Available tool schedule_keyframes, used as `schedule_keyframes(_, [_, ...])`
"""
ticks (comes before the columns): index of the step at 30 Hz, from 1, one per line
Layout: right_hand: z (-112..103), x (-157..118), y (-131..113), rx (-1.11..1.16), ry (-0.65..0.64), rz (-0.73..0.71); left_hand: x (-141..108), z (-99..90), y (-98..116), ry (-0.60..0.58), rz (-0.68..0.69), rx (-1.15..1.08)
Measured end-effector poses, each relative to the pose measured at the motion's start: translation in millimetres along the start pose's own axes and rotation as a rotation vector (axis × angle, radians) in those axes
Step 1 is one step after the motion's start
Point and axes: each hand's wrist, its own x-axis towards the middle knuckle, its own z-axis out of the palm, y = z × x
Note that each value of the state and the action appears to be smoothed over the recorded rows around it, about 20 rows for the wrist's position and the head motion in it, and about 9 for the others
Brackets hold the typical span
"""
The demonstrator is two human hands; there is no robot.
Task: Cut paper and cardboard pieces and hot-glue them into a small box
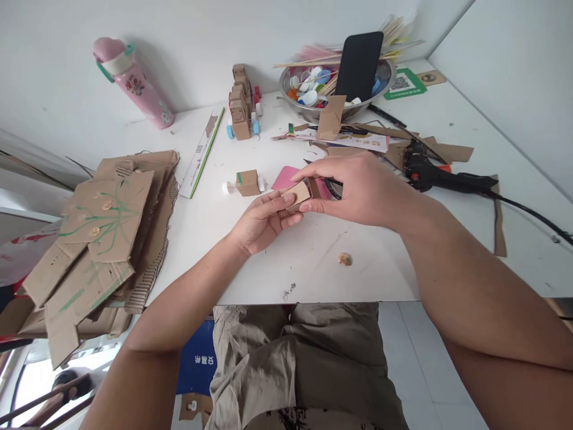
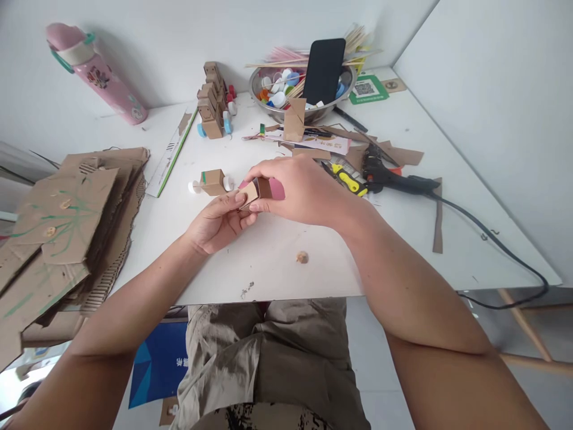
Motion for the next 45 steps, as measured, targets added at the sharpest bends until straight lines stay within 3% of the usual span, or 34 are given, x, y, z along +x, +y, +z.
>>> schedule_keyframes(9, [0.8,0.8,0.0,0.006,-0.041,-0.01,1.8,-6.1,-2.6,-0.042,-0.008,0.014])
schedule_keyframes(19, [15.1,3.6,9.6,0.026,0.02,0.018,1.0,-8.2,-1.9,-0.072,0.003,0.051])
schedule_keyframes(26, [5.6,0.2,1.4,0.054,0.039,0.021,-0.4,-10.8,-4.5,-0.082,0.08,0.063])
schedule_keyframes(37, [-4.5,-7.3,-8.6,0.087,0.045,-0.033,-2.5,-14.1,-8.2,-0.142,0.329,0.192])
schedule_keyframes(45, [-5.3,-7.5,-11.2,0.074,0.038,-0.044,-7.6,-7.3,-5.0,-0.166,0.312,0.174])
